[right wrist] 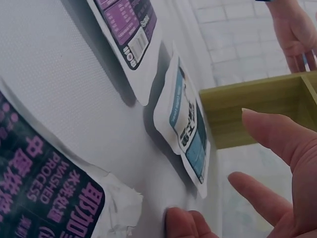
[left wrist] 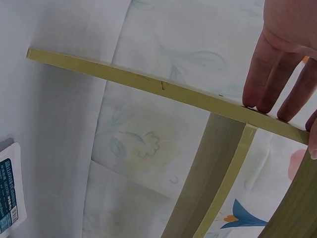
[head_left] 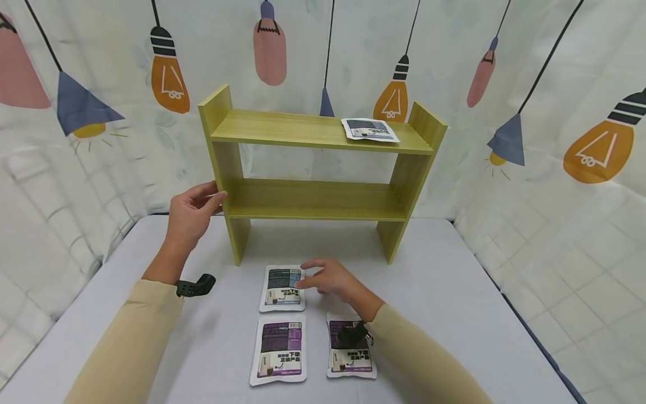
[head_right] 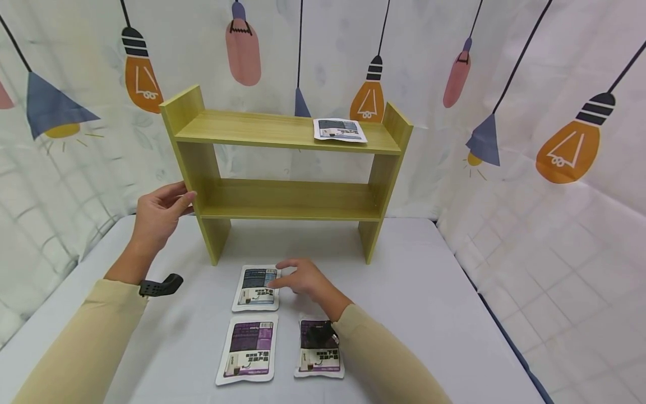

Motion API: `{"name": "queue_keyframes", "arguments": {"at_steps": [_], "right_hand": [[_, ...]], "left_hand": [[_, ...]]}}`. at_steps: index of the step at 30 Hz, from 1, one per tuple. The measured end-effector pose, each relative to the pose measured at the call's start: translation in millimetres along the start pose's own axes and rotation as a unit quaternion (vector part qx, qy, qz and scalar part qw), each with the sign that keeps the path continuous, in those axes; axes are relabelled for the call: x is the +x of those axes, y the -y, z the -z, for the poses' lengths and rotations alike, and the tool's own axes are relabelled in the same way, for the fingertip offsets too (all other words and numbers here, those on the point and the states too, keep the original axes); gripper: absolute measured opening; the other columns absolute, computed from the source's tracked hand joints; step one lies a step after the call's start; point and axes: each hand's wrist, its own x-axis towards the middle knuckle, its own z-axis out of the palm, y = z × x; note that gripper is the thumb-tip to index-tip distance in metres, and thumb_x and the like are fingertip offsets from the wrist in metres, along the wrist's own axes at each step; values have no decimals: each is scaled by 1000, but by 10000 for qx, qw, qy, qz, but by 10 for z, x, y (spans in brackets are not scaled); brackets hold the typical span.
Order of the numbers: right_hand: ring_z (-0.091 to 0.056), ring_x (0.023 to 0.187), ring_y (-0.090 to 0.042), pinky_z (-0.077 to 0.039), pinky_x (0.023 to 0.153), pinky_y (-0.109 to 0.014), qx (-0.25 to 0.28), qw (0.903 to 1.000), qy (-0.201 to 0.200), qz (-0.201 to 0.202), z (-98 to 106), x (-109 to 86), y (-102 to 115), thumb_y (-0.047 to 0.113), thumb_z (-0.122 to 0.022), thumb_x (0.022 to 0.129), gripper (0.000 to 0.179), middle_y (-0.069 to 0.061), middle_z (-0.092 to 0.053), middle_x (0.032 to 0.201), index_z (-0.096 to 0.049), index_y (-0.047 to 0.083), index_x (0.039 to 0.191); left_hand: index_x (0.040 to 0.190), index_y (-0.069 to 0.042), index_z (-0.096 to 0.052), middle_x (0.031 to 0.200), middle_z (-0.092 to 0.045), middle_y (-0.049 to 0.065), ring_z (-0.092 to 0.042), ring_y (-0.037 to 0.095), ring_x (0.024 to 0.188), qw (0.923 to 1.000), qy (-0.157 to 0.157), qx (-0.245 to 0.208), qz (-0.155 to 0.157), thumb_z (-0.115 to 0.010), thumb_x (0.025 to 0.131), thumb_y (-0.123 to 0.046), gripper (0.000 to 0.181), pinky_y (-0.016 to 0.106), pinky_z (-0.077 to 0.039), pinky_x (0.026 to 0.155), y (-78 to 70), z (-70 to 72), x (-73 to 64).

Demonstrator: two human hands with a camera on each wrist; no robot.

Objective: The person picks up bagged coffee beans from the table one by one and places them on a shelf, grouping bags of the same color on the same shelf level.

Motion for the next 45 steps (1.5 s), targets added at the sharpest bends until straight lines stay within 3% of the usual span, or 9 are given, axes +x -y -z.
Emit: {"name": "queue_keyframes", "arguments": {"at_steps": [8, 18, 26, 29, 33, 45], "right_hand": [[-64, 107, -28, -59, 80, -40, -536, 9982, -218, 140, -89, 38, 38, 23, -92, 76, 57, -15, -60, 141, -71, 17, 129], [-60, 100, -24, -52, 76, -36, -978, 9937, -535, 137, -210, 68, 68, 25, -95, 72, 51, -11, -60, 142, -75, 17, 119], [-62, 103, -22, -57, 94, -42, -1430, 9872, -679, 195, -309, 114, 79, 30, -96, 71, 52, -8, -61, 141, -76, 18, 117], [-60, 121, -27, -53, 106, -47, -1477, 9863, -718, 150, -345, 121, 98, 32, -96, 70, 53, -7, -61, 143, -75, 20, 118], [-47, 141, -33, -43, 117, -55, -1541, 9851, -760, 37, -394, 120, 134, 33, -96, 71, 54, -9, -56, 149, -74, 22, 119], [-47, 138, -35, -48, 112, -56, -1662, 9828, -802, 76, -461, 114, 182, 28, -97, 69, 56, -12, -57, 147, -71, 22, 118]], "left_hand": [[141, -10, -63, 127, -69, -10, -68, -6, 98, 10000, 21, -27, -7, -72, 96, -30, 50, 16, -60, 83, -4, 5, 4], [141, -11, -63, 128, -68, -8, -68, -6, 98, 10000, 44, 8, 25, -73, 96, -30, 50, 17, -60, 84, 16, 11, 15], [141, -11, -63, 130, -68, -7, -68, -6, 98, 10000, 51, 6, 22, -72, 96, -30, 49, 14, -59, 82, 22, 11, 24], [141, -11, -63, 131, -68, -6, -69, -5, 98, 10000, 66, -9, 23, -72, 97, -30, 49, 15, -59, 83, 20, 8, 25], [142, -11, -62, 134, -67, -3, -68, -6, 99, 9999, 104, 35, 43, -71, 97, -30, 50, 15, -59, 83, 20, 14, 27], [144, -14, -61, 138, -66, 0, -67, -7, 100, 9997, 152, 139, 163, -71, 96, -36, 53, 15, -59, 84, 39, 25, 45]]}}
